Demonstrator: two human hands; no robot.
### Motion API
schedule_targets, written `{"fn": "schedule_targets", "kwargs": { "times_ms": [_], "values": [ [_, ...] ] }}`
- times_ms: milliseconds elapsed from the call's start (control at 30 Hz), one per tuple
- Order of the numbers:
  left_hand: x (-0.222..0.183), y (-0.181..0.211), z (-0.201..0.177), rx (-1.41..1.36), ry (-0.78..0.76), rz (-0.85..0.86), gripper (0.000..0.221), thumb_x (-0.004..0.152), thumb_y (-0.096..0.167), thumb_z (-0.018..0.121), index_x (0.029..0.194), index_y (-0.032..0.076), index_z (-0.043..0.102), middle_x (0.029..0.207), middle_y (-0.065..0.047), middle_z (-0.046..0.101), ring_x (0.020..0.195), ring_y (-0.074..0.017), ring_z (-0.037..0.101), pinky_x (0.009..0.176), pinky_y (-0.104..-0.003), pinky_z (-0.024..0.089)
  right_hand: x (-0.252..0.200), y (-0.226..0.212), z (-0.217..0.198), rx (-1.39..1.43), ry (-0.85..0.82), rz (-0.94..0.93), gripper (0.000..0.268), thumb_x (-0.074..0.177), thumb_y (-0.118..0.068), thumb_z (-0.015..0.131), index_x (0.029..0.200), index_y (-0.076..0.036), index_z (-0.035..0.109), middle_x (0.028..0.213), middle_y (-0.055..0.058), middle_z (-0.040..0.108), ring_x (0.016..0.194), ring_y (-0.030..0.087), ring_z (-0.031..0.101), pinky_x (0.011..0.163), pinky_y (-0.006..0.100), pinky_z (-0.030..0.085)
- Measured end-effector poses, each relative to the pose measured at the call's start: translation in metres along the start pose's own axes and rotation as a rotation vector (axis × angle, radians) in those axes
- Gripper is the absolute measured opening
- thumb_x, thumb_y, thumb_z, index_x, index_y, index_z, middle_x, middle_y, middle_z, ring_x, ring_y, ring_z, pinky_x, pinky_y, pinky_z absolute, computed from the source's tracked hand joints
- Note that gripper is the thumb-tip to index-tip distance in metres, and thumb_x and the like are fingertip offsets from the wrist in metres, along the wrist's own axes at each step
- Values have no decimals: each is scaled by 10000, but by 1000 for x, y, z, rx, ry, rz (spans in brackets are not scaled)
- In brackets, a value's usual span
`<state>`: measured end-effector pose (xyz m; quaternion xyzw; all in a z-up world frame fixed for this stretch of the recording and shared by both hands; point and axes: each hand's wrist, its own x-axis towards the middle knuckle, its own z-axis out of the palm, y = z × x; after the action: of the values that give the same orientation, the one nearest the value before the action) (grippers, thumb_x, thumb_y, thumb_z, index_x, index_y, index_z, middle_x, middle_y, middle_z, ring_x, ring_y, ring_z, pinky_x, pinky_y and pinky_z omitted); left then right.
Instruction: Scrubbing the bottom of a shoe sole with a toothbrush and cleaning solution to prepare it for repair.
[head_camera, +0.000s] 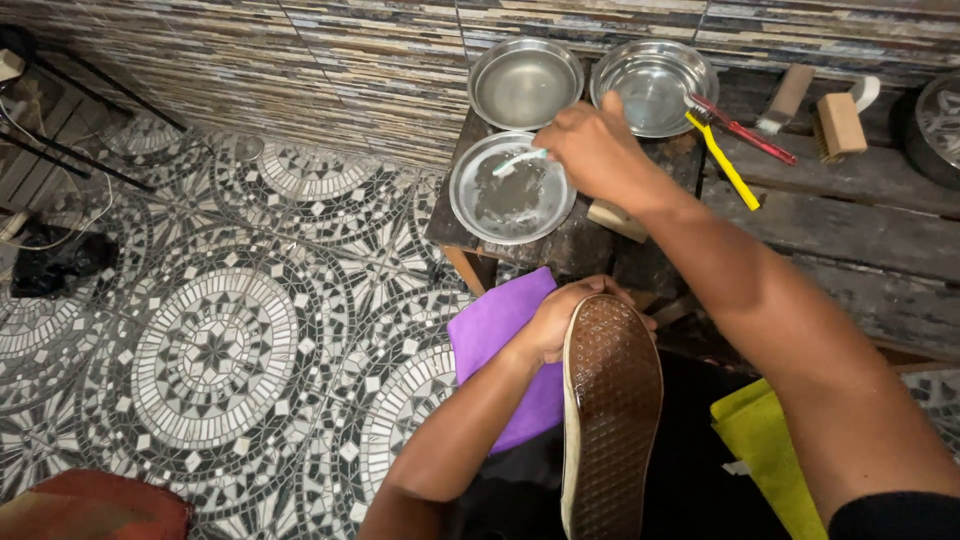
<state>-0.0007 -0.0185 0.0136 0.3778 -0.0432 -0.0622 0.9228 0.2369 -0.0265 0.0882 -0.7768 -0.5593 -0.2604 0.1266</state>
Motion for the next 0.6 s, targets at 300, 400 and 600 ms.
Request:
{"fn": "schedule_targets", "kwargs": {
  "times_ms": [300, 400, 600],
  "values": [
    [-5, 11, 10, 36, 9, -19, 370, 1081, 182, 479, 1122, -94, 722, 1022, -230, 740, 953, -263, 745, 873, -420, 576, 21, 0, -81, -329, 351, -190, 149, 1058, -153, 740, 924, -176, 679, 847, 43, 626, 801, 227, 586, 760, 388, 360],
    [-3, 11, 10, 10, -4, -10, 368, 1091, 198, 497, 1118, -87, 728, 1030, -234, 745, 951, -268, 750, 869, -415, 579, 21, -3, -107, -266, 384, -164, 193, 1086, -211, 819, 934, -157, 713, 896, 34, 642, 806, 216, 583, 767, 357, 370],
    [2, -1, 2, 68, 15, 5, 375, 1096, 183, 456, 1113, -92, 710, 1020, -234, 734, 955, -281, 744, 847, -438, 569, -25, -8, -2, -192, 237, -227, 170, 928, -172, 772, 788, -167, 675, 776, 40, 591, 752, 237, 548, 728, 412, 341]
  ]
}}
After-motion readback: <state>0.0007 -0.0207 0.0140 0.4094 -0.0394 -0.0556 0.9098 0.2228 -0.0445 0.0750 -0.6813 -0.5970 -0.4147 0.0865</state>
